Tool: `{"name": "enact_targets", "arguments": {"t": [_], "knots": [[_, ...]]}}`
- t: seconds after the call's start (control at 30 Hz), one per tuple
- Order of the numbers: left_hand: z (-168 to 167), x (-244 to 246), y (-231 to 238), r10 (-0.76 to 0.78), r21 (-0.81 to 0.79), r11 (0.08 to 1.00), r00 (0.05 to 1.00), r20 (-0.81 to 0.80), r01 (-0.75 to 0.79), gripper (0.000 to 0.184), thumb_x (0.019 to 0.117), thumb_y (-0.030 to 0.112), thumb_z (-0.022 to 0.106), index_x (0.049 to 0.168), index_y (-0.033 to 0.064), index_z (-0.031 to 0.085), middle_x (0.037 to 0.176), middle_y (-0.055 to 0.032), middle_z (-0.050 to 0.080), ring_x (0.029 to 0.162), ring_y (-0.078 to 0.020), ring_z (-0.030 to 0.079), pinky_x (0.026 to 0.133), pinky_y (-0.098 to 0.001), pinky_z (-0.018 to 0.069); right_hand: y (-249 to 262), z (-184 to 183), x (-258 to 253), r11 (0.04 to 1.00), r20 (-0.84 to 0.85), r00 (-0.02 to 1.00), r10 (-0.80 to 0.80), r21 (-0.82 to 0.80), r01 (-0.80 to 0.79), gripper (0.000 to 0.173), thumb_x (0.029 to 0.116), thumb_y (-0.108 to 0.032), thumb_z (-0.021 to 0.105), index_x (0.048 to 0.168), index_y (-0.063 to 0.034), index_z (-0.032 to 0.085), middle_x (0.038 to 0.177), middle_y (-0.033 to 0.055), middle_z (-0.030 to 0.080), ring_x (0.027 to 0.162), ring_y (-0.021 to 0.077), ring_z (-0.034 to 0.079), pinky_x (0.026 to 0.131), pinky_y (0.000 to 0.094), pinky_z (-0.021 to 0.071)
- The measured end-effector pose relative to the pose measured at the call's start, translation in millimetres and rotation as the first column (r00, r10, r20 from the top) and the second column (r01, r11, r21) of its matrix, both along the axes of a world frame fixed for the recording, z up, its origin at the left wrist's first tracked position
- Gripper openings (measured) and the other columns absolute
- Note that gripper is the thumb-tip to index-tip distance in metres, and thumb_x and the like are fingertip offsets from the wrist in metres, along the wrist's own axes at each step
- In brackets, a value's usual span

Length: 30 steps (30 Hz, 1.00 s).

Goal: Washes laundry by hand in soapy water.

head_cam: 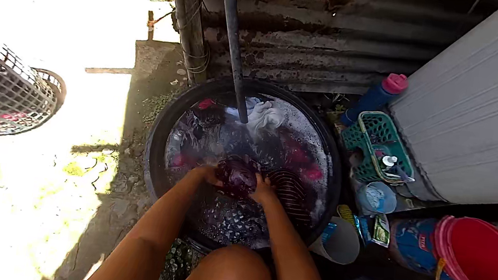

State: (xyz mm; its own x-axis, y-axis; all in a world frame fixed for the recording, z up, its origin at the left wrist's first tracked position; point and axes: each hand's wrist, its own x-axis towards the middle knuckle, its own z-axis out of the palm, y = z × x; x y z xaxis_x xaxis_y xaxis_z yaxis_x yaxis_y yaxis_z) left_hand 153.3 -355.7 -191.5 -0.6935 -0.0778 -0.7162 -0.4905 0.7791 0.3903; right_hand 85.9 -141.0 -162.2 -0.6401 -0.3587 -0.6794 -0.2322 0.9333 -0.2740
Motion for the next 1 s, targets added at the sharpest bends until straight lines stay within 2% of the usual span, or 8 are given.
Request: {"name": "enact_targets", "arguments": {"t": [0.23,0.4,0.53,0.63,0.73,0.83,0.93,1.0], "knots": [[34,18,43,-0.141,-0.086,0.984,0.975,0.171,0.157,0.042,0.101,0.024,0.061,0.126,-0.0102,0.063,0.137,-0.0325,0.057,0.133,-0.0494,0.05,0.109,-0.0689,0.0364,24,3,33,0.953,0.168,0.973,-0.16,-0.229,0.196,0.053,0.1079,-0.012,0.049,0.152,0.0125,0.033,0.159,0.0305,0.035,0.151,0.039,0.031,0.125,0.0489,0.0229],[71,60,29,0.152,0.232,0.971,0.907,-0.393,-0.062,0.123,0.0746,0.027,0.091,0.164,0.0024,0.01,0.166,-0.0299,0.019,0.153,-0.0474,0.022,0.122,-0.0645,0.0226,22,109,21,0.477,0.339,0.821,-0.46,-0.685,0.551,0.053,0.0972,-0.007,0.06,0.147,0.002,0.045,0.137,0.0247,0.057,0.122,0.0294,0.058,0.102,0.0468,0.0485],[107,83,69,0.235,0.067,0.969,0.792,-0.564,-0.24,0.157,0.0595,0.064,0.091,0.163,0.0042,-0.011,0.169,-0.0232,-0.017,0.156,-0.0464,-0.012,0.12,-0.0713,-0.0005,27,212,42,0.09,0.267,0.908,-0.322,-0.947,0.31,0.036,0.0923,-0.003,0.048,0.128,-0.0067,0.052,0.111,0.0035,0.063,0.098,0.0077,0.064,0.084,0.0314,0.0561],[111,54,94,0.415,0.258,0.902,0.526,-0.742,-0.347,0.16,0.0563,0.062,0.092,0.162,-0.0011,-0.011,0.17,-0.0263,-0.001,0.157,-0.0452,0.003,0.122,-0.0706,0.0067,32,269,61,-0.076,0.112,0.977,-0.181,-0.992,0.099,0.04,0.0885,-0.002,0.045,0.127,-0.0111,0.049,0.113,-0.0019,0.062,0.102,0.0053,0.064,0.088,0.0294,0.0572],[136,7,104,0.591,0.517,0.791,0.187,-0.785,-0.327,0.127,0.0757,0.029,0.085,0.163,0.0026,-0.003,0.162,-0.021,0.035,0.145,-0.0313,0.044,0.118,-0.0558,0.036,44,295,74,-0.273,0.094,0.984,-0.153,-0.961,0.05,0.04,0.0886,-0.001,0.047,0.126,-0.0144,0.049,0.113,-0.0028,0.064,0.105,0.009,0.066,0.093,0.0334,0.0583],[184,-11,117,0.901,0.903,0.418,-0.08,-0.427,-0.102,0.051,0.0934,0.003,0.063,0.142,-0.0046,0.05,0.129,-0.0143,0.065,0.117,-0.0112,0.062,0.104,-0.0286,0.0499,64,281,65,-0.476,0.246,0.944,-0.219,-0.872,0.116,0.031,0.0933,-0.018,0.058,0.124,-0.0169,0.054,0.115,0.0011,0.066,0.112,0.0164,0.065,0.099,0.0435,0.0553],[222,-12,133,0.999,0.993,-0.046,0.024,0.043,0.111,0.029,0.1057,0.008,0.046,0.134,0.0066,0.05,0.113,-0.0041,0.065,0.102,-0.0084,0.064,0.09,-0.0311,0.0559,72,220,47,-0.521,0.499,0.793,-0.35,-0.807,0.278,0.034,0.1023,-0.038,0.057,0.127,-0.0152,0.056,0.119,0.0049,0.067,0.116,0.0198,0.064,0.102,0.0465,0.054],[223,-7,149,0.99,0.992,-0.075,0.126,0.062,0.103,0.031,0.1087,0.016,0.041,0.138,0.0105,0.049,0.118,-0.0032,0.063,0.108,-0.0082,0.06,0.094,-0.0293,0.0519,58,169,46,-0.428,0.637,0.647,-0.418,-0.767,0.479,0.047,0.1073,-0.045,0.044,0.144,-0.0158,0.043,0.13,0.0072,0.061,0.12,0.0205,0.061,0.1,0.044,0.0538]]}}
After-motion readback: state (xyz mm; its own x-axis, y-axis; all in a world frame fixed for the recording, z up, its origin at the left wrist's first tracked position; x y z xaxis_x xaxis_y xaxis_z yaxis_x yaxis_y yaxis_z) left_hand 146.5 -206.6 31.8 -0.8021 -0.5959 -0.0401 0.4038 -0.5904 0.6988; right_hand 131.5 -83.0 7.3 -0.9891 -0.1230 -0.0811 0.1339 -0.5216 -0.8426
